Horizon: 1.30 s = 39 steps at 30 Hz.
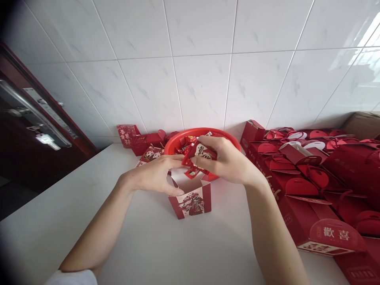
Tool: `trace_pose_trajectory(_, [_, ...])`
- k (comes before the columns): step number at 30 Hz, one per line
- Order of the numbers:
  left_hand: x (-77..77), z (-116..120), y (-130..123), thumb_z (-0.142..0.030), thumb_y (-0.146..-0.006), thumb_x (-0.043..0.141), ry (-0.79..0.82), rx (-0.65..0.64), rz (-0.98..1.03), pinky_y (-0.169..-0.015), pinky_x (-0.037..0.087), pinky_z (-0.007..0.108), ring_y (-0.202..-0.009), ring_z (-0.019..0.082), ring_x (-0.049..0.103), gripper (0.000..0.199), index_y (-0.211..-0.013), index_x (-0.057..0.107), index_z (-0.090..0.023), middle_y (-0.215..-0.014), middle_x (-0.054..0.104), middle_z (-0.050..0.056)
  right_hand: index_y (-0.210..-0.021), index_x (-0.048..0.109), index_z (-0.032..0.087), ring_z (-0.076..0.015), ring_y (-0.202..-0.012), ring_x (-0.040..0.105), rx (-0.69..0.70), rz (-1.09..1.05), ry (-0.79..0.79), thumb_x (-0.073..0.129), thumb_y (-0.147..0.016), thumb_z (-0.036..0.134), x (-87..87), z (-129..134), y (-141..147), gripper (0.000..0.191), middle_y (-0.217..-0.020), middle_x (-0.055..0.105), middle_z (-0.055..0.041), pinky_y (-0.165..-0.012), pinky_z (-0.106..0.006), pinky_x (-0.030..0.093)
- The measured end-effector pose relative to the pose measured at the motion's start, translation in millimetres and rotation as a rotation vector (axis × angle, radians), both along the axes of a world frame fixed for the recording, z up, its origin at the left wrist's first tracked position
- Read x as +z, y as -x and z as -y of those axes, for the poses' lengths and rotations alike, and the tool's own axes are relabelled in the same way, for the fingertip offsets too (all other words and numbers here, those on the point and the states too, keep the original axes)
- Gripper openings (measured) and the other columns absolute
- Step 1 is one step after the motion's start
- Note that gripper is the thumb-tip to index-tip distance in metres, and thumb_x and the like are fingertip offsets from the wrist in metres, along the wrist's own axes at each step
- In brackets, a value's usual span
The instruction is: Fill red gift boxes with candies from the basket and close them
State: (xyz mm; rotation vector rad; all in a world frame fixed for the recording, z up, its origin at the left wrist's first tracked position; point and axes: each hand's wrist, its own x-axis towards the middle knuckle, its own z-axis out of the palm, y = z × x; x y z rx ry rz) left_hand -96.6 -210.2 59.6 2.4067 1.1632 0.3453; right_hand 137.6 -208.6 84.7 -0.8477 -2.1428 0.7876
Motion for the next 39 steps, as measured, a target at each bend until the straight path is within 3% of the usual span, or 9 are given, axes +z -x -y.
trace_pose_trajectory(3, [1.0, 0.2, -0.8, -0.036, -0.072, 0.079, 0.017, -0.034, 0.009, -0.077, 0.05, 0.029, -0.098, 0.023, 0.066, 0.045, -0.115, 0.071, -0.026, -0.123, 0.066, 0.003, -0.071, 0.048, 0.02, -0.0087, -0.056, 0.034, 0.073, 0.1, -0.023, 0.062, -0.089, 0.024, -3.8, -2.4, 3.3, 0.023, -0.063, 0.04, 0.0052, -0.049, -0.024, 0.027])
trace_pose_trajectory(10, [1.0, 0.8, -0.3, -0.037, -0.07, 0.081, 0.026, 0.019, -0.008, -0.078, 0.05, 0.031, -0.102, 0.026, 0.064, 0.047, -0.113, 0.07, -0.024, -0.124, 0.066, 0.005, -0.07, 0.045, 0.02, -0.0087, -0.057, 0.032, 0.068, 0.078, -0.026, 0.063, -0.089, 0.027, -6.7, -5.2, 5.3, 0.027, -0.063, 0.038, 0.0053, -0.05, -0.024, 0.027])
trace_pose_trajectory(20, [1.7, -0.1, -1.5, -0.034, -0.07, 0.079, 0.027, -0.037, 0.028, -0.076, 0.05, 0.028, -0.096, 0.022, 0.065, 0.03, -0.096, 0.07, -0.022, -0.119, 0.064, 0.002, -0.086, 0.065, 0.019, -0.0105, -0.06, 0.046, 0.2, 0.214, 0.062, 0.059, -0.09, 0.022, -9.1, -6.6, 10.0, 0.008, -0.068, 0.057, 0.0026, -0.053, -0.024, 0.034])
trace_pose_trajectory(24, [0.3, -0.8, -0.5, -0.033, -0.07, 0.077, 0.021, -0.047, 0.019, -0.067, 0.048, 0.027, -0.085, 0.02, 0.065, 0.027, -0.091, 0.068, -0.021, -0.113, 0.064, 0.003, -0.084, 0.064, 0.019, -0.0095, -0.057, 0.042, 0.202, 0.266, -0.005, 0.058, -0.09, 0.022, -13.9, -10.3, 10.4, 0.009, -0.067, 0.054, 0.0035, -0.053, -0.024, 0.032])
trace_pose_trajectory(30, [-0.1, -1.9, -0.3, -0.029, -0.07, 0.076, 0.004, -0.084, 0.036, -0.074, 0.049, 0.027, -0.092, 0.02, 0.064, 0.026, -0.093, 0.067, -0.021, -0.113, 0.064, 0.003, -0.075, 0.055, 0.019, -0.0096, -0.055, 0.039, 0.126, 0.329, -0.064, 0.058, -0.091, 0.023, -15.9, -10.6, 9.6, 0.017, -0.062, 0.049, 0.0042, -0.051, -0.025, 0.029])
trace_pose_trajectory(34, [1.5, -1.6, 0.5, -0.028, -0.068, 0.076, 0.037, -0.087, 0.014, -0.068, 0.049, 0.027, -0.086, 0.02, 0.065, 0.021, -0.084, 0.065, -0.019, -0.109, 0.065, 0.004, -0.083, 0.063, 0.019, -0.01, -0.055, 0.046, 0.15, 0.321, -0.066, 0.058, -0.09, 0.019, -15.0, -7.9, 12.4, 0.009, -0.066, 0.058, 0.0028, -0.053, -0.025, 0.033])
trace_pose_trajectory(37, [2.9, -1.2, 1.8, -0.026, -0.069, 0.075, 0.051, -0.132, 0.011, -0.072, 0.05, 0.027, -0.091, 0.02, 0.065, 0.025, -0.092, 0.068, -0.019, -0.115, 0.064, 0.004, -0.092, 0.068, 0.019, -0.0105, -0.055, 0.05, 0.208, 0.385, -0.036, 0.06, -0.087, 0.015, -14.7, -6.9, 13.5, 0.011, -0.067, 0.063, 0.0016, -0.051, -0.025, 0.034])
trace_pose_trajectory(39, [3.6, -1.2, 2.4, -0.025, -0.071, 0.074, 0.046, -0.155, 0.02, -0.077, 0.05, 0.027, -0.095, 0.02, 0.065, 0.034, -0.104, 0.069, -0.021, -0.124, 0.062, 0.005, -0.089, 0.068, 0.019, -0.0099, -0.052, 0.049, 0.213, 0.411, -0.043, 0.059, -0.087, 0.014, -14.8, -6.7, 13.0, 0.011, -0.063, 0.06, 0.0025, -0.049, -0.025, 0.032])
